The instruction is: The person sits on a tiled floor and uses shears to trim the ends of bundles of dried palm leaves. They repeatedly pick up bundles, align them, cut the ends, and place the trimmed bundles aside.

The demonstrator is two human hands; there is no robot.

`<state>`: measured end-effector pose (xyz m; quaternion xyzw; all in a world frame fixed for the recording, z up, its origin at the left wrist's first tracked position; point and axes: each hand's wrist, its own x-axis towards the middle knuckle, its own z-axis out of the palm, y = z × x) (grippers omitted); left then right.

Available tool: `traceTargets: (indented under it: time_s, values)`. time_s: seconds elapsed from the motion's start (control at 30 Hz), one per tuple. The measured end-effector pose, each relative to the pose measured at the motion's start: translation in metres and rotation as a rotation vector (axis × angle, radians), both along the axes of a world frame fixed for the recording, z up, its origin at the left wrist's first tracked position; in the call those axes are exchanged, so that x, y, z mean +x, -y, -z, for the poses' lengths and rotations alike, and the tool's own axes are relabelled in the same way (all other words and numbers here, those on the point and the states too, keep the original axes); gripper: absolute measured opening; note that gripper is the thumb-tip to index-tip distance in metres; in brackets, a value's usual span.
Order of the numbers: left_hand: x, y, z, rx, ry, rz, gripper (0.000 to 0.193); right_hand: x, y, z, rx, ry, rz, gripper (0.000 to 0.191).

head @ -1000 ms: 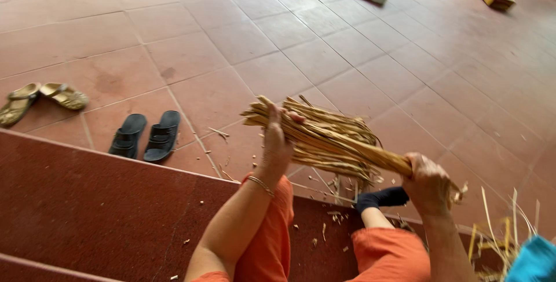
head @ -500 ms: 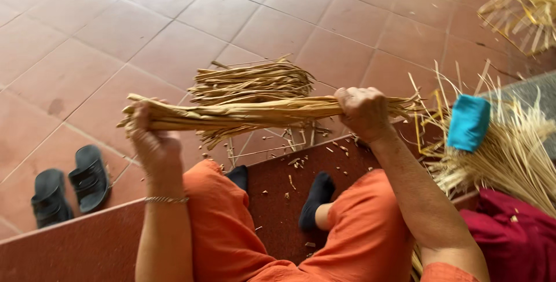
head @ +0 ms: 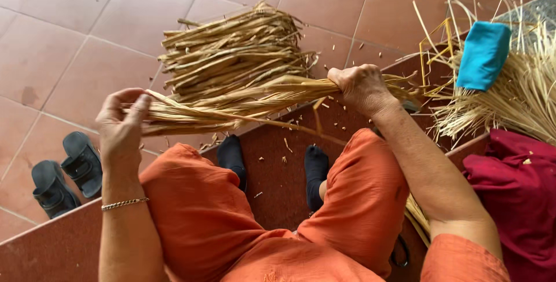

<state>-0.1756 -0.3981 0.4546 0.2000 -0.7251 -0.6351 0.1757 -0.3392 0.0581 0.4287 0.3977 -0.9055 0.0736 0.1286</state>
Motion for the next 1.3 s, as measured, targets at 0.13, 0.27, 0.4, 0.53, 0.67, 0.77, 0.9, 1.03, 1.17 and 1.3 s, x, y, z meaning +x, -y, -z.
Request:
traceTargets:
  time_s: [0.13,0.27,0.4,0.53,0.67,0.77,0.9,1.03,1.17,1.3]
  values:
    - [-0.021,-0.012,0.003,-0.952,-0.068,0.221,0.041,-0.020,0.000,0.028,0.343,0.129,0.085,0.019]
    - [-0.060,-0.071,0.016,-0.671,0.039,0.566,0.085,-0.029,0.032,0.032,0.442,0.075,-0.011,0.015]
    - [-0.106,-0.125,0.030,-0.634,-0.072,0.877,0.125,-0.028,0.073,0.013,0.394,0.014,-0.105,0.013]
    - [-0.144,-0.151,0.043,-0.377,-0.151,0.969,0.122,-0.028,0.101,-0.010,0.248,-0.127,-0.189,0.019]
    - [-0.166,-0.155,0.052,-0.403,-0.126,0.919,0.104,-0.039,0.112,-0.030,0.116,-0.168,-0.169,0.008]
    - [-0.178,-0.150,0.056,-0.521,-0.235,0.897,0.097,-0.042,0.115,-0.041,-0.002,-0.160,-0.115,0.011]
    - [-0.192,-0.124,0.053,-0.645,-0.302,0.692,0.066,-0.021,0.120,-0.035,-0.237,-0.416,-0.092,0.025]
    - [-0.204,-0.078,0.041,-0.621,-0.471,0.486,0.038,0.015,0.133,0.021,-0.349,-0.263,-0.223,0.025]
    - [-0.186,-0.047,0.026,-0.093,-0.236,0.460,0.029,0.039,0.164,0.111,0.065,0.498,-0.013,0.029]
    - [-0.156,-0.028,0.013,-0.062,-0.326,0.379,0.030,0.067,0.167,0.158,0.728,0.911,0.224,0.051]
